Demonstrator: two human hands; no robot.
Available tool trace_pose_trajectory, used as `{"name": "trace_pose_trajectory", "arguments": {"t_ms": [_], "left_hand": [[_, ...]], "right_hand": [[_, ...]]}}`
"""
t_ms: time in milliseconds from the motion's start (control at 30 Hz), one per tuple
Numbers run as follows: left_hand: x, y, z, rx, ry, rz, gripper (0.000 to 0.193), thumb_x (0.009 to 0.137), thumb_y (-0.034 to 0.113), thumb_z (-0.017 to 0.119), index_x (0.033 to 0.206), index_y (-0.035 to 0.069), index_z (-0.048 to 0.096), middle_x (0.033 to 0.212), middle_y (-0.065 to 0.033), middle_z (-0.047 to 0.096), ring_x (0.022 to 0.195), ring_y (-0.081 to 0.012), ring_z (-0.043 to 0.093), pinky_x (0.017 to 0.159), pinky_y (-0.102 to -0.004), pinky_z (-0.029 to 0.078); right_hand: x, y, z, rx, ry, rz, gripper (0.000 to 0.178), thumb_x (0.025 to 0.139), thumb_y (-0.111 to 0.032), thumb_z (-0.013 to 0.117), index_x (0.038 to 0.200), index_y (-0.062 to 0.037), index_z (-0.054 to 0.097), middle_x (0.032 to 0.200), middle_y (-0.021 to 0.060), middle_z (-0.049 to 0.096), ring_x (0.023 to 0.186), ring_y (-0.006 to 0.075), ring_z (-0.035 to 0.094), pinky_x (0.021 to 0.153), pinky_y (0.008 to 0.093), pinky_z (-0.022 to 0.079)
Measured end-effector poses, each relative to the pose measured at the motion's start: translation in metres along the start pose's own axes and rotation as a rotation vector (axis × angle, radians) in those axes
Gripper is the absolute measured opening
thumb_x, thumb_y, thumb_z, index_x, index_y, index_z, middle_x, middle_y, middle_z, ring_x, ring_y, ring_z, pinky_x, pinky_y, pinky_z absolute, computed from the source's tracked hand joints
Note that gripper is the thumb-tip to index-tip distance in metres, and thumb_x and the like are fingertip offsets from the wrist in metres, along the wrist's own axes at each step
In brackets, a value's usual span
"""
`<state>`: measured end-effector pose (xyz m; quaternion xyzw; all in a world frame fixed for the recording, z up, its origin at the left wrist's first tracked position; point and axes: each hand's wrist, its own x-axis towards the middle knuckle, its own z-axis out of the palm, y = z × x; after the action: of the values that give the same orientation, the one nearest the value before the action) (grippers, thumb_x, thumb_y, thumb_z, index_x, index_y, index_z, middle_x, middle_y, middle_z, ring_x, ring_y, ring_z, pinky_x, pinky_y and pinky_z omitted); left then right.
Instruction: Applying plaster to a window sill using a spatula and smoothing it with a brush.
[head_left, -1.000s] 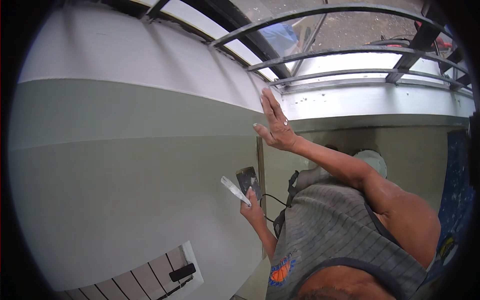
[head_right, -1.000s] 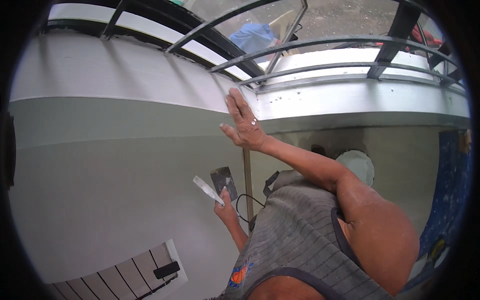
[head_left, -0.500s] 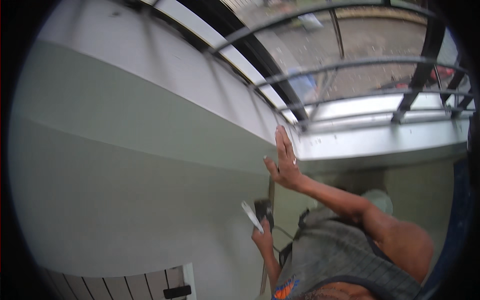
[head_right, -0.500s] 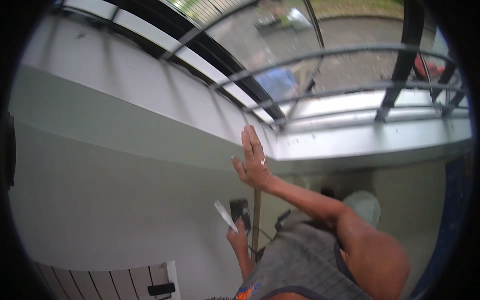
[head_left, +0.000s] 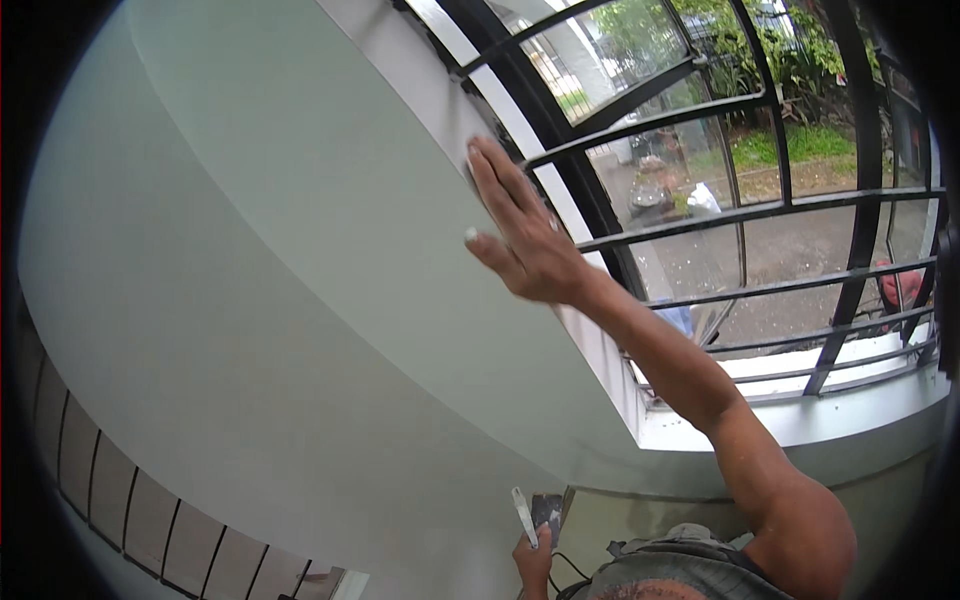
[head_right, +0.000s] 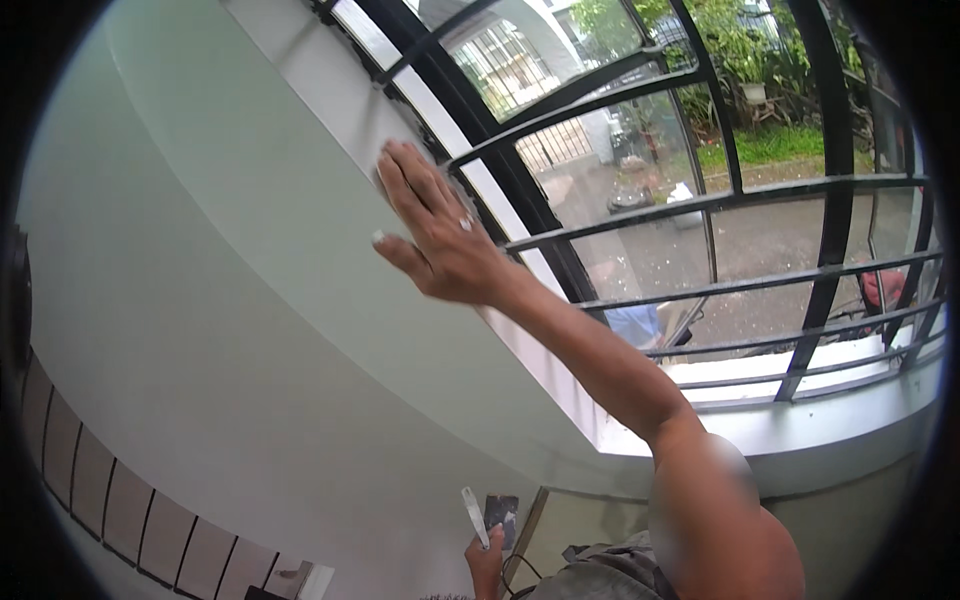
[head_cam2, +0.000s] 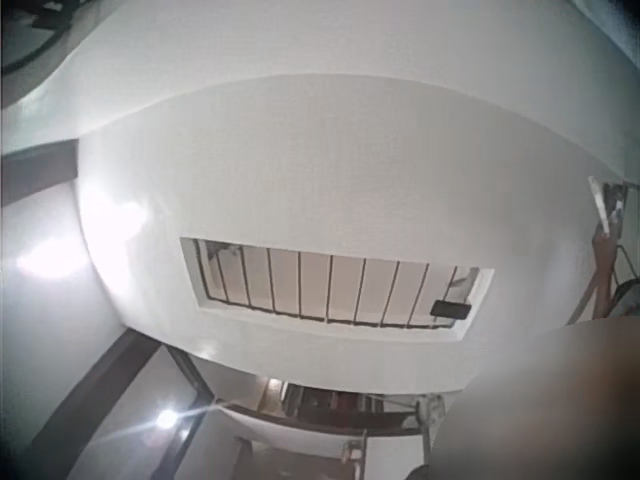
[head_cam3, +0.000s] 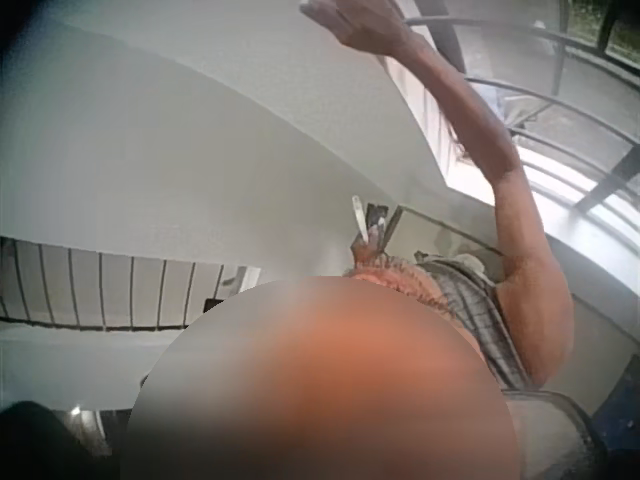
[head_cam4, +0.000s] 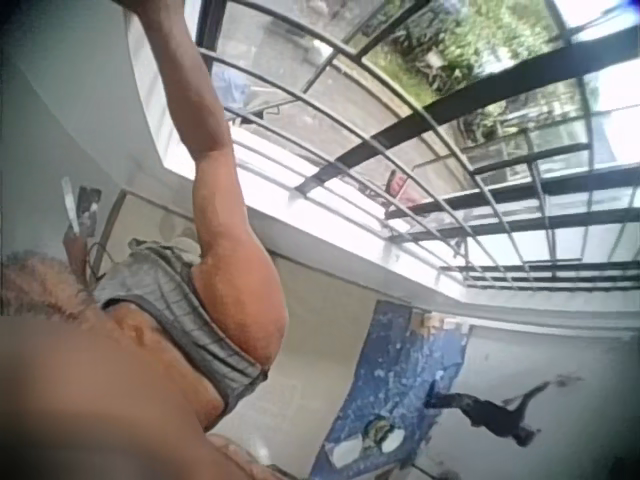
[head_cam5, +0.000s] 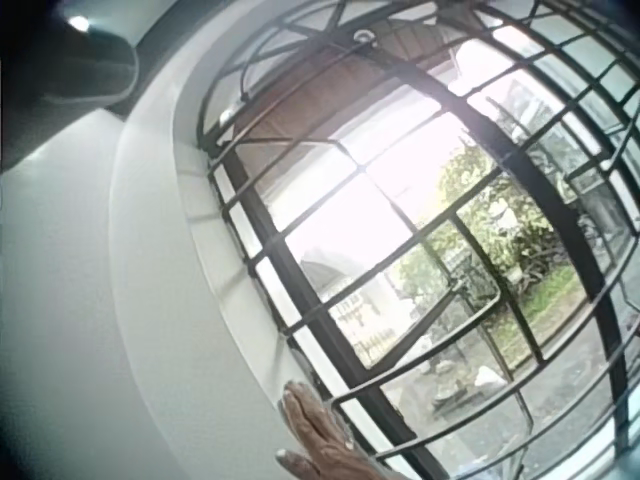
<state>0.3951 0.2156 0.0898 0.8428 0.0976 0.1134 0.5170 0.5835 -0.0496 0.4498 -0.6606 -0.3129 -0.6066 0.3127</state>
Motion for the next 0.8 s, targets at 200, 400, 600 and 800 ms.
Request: {"name": "trace_pose_trajectory", "arguments": {"t_ms": [200, 400, 600, 800], "left_hand": [[0.011, 0.011, 0.009, 0.027, -0.026, 0.016, 0.023, 0.076, 0.018, 0.060, 0.086, -0.003, 0.063, 0.072, -0.0112, 0.063, 0.069, -0.0155, 0.059, 0.063, -0.0279, 0.046], [0.025, -0.026, -0.019, -0.394, -0.576, -0.518, 0.059, 0.073, 0.009, 0.061, 0.125, 0.000, 0.034, 0.113, -0.0148, 0.052, 0.109, -0.0198, 0.048, 0.088, -0.0296, 0.042], [0.027, -0.041, -0.003, -0.286, -0.408, -0.455, 0.049, 0.077, 0.022, 0.059, 0.119, 0.002, 0.042, 0.098, -0.0107, 0.054, 0.090, -0.0167, 0.049, 0.074, -0.0290, 0.042], [0.019, -0.063, 0.005, -0.135, -0.205, -0.420, 0.045, 0.081, 0.038, 0.056, 0.111, 0.005, 0.052, 0.079, -0.0058, 0.057, 0.068, -0.0130, 0.050, 0.058, -0.0282, 0.041]], "right_hand": [[0.078, 0.000, -0.004, -0.275, 0.030, -0.142, 0.063, 0.086, -0.031, 0.044, 0.134, -0.0029, 0.014, 0.139, 0.0170, 0.014, 0.129, 0.0297, 0.014, 0.105, 0.0384, 0.012], [0.141, -0.004, 0.018, -0.061, 0.195, -0.185, 0.061, 0.087, -0.027, 0.044, 0.134, -0.0036, 0.013, 0.136, 0.0195, 0.019, 0.127, 0.0313, 0.019, 0.103, 0.0374, 0.019], [0.192, -0.001, 0.010, -0.052, 0.227, -0.142, 0.056, 0.086, -0.024, 0.041, 0.129, 0.0037, 0.019, 0.132, 0.0224, 0.025, 0.125, 0.0343, 0.023, 0.102, 0.0368, 0.022], [0.156, -0.007, 0.015, 0.049, 0.200, -0.002, 0.053, 0.087, -0.030, 0.038, 0.125, 0.0062, 0.026, 0.133, 0.0212, 0.025, 0.125, 0.0330, 0.022, 0.102, 0.0386, 0.022]]}}
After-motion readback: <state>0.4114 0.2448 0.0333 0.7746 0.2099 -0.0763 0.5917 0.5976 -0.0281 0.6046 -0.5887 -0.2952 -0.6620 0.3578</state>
